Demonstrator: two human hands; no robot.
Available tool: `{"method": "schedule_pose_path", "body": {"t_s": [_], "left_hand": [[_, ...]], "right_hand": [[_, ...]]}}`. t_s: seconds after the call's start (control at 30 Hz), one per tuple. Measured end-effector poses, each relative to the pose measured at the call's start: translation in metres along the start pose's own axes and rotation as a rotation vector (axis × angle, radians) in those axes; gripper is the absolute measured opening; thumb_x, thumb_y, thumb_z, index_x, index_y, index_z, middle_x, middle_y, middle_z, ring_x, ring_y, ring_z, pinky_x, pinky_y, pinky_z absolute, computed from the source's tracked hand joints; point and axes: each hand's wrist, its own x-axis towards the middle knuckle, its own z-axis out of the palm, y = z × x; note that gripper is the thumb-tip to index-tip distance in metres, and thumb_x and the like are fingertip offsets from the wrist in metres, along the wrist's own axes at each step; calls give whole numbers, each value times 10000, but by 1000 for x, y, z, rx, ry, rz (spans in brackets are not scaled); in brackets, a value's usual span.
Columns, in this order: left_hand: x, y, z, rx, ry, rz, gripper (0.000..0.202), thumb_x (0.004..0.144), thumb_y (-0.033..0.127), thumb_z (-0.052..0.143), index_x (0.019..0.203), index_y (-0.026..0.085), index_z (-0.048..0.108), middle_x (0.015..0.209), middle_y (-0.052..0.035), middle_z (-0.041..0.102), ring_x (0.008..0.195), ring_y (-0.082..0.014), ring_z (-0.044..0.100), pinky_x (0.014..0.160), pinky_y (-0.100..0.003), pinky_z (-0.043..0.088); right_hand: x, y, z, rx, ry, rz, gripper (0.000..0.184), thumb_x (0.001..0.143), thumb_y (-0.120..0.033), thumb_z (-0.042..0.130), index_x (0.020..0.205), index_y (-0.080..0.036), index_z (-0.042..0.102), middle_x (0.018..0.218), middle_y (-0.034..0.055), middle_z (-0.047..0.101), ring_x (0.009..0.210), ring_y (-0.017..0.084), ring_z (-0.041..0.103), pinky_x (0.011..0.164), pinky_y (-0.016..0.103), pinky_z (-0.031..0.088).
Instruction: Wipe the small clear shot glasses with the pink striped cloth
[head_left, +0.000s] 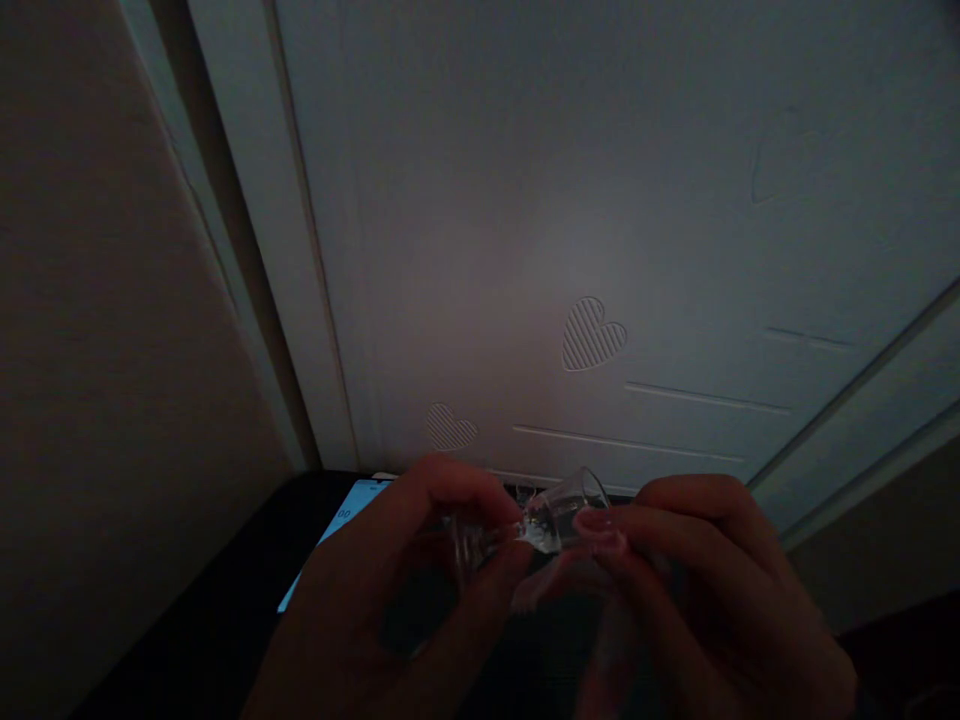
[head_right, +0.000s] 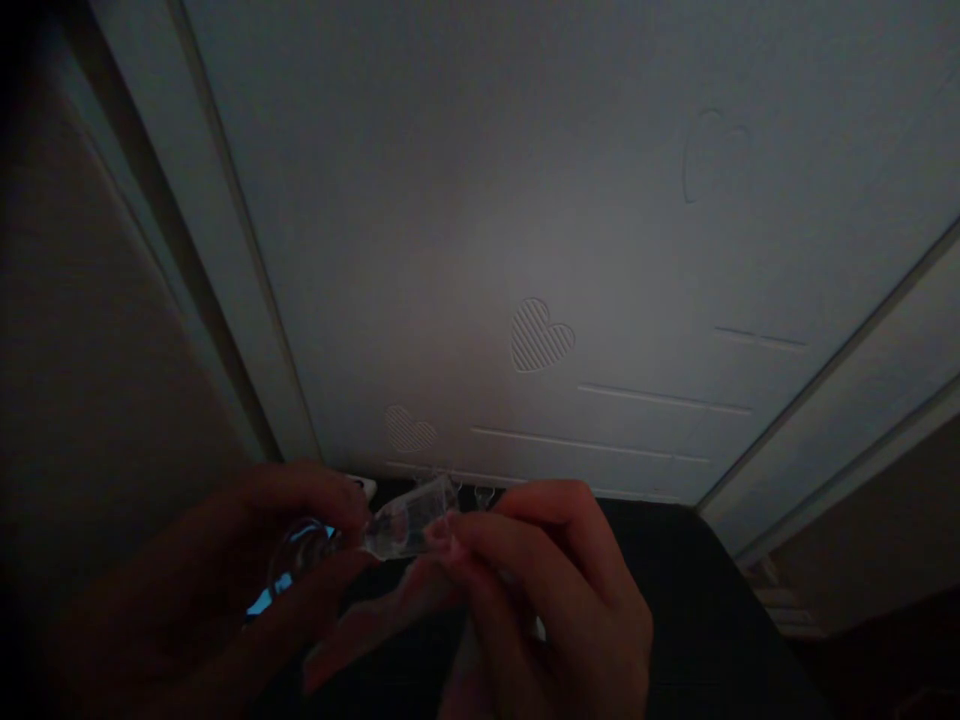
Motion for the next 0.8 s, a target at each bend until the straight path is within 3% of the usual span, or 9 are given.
{"method": "schedule_pose_path", "body": {"t_s": [0.1,0.37,0.57,0.8], "left_hand": [[1,0,0,-14,7,-9,111,716,361,612,764,261,604,725,31,670,695,-152,652,592,-210,554],[-1,-4,0,90,55,6,199,643,349,691,803,259,615,729,34,672,644,-146,643,522,-190,529],[6,1,-6,122,-32,88,146,681,328,672,810,276,627,709,53,680,614,-127,638,532,-182,517],[6,8,-6,137,-11,123,131,702,315,657,829,286,647,717,55,683,598,-118,628,535,-183,508]], "right_hand": [[1,-1,0,7,12,-3,168,745,-94,609,811,-232,679,775,11,587,649,117,579,452,189,453],[0,-3,2,32,32,-2,175,732,-82,617,807,-223,688,770,13,580,650,117,579,455,193,463],[2,-4,3,9,30,-45,184,716,-77,640,818,-223,690,771,14,589,638,120,584,455,197,472],[4,-3,0,0,-10,-51,188,726,-88,636,838,-230,682,773,3,594,637,107,590,474,183,478]]}}
